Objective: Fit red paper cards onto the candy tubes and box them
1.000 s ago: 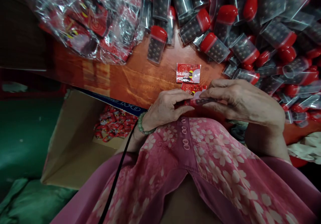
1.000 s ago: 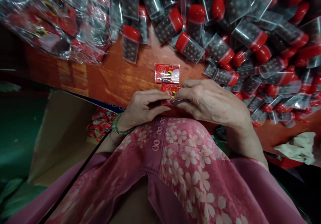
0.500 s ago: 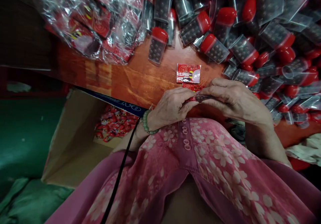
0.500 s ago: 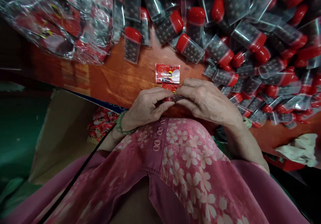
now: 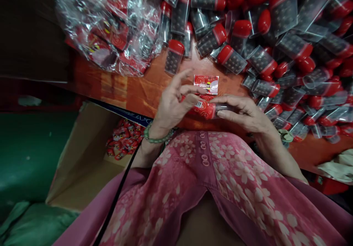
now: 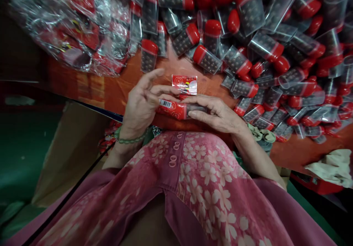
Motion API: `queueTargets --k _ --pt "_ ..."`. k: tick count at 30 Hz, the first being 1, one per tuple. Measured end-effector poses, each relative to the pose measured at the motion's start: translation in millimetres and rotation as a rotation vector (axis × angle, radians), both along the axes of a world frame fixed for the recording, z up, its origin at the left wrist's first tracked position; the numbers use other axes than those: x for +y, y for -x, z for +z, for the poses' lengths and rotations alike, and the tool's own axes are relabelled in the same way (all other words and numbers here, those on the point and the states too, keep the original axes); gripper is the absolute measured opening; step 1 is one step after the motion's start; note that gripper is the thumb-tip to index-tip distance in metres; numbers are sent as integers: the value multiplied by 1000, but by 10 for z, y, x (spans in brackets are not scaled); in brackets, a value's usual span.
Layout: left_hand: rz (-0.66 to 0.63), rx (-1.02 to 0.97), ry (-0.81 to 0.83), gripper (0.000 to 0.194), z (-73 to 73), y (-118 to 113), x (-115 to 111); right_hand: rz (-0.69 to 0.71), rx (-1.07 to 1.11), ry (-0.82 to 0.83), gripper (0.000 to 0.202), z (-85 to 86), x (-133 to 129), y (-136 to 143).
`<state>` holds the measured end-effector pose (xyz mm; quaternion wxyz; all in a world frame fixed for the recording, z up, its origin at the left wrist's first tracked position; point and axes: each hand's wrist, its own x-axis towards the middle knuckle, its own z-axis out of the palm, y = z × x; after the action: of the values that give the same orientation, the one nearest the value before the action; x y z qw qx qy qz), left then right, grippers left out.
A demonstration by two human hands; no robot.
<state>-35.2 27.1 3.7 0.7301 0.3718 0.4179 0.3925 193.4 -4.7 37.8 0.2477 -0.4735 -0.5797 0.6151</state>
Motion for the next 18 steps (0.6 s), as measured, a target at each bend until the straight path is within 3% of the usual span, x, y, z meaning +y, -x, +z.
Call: queueTargets --k 3,5,7,9,12,16,18 --pt "60 -195 145 78 13 14 -95 -148 66 46 36 -48 -28 41" --pt "36 -262 221 62 18 -22 -180 -204 86 57 38 -86 -30 83" --pt "12 -265 270 45 14 -85 -246 -215 89 41 39 -120 -19 140" --pt "34 -221 313 42 1 -157 -273 -215 69 -3 40 -147 -5 209" --pt "133 -179 339 41 -30 -245 -258 -248 -45 -156 39 -191 0 325" --pt "253 -160 316 41 -68 -307 -219 -339 -232 -498 35 -289 -32 486" --pt "294 -123 279 42 -68 -316 -191 -393 -238 -563 34 -337 -49 560"
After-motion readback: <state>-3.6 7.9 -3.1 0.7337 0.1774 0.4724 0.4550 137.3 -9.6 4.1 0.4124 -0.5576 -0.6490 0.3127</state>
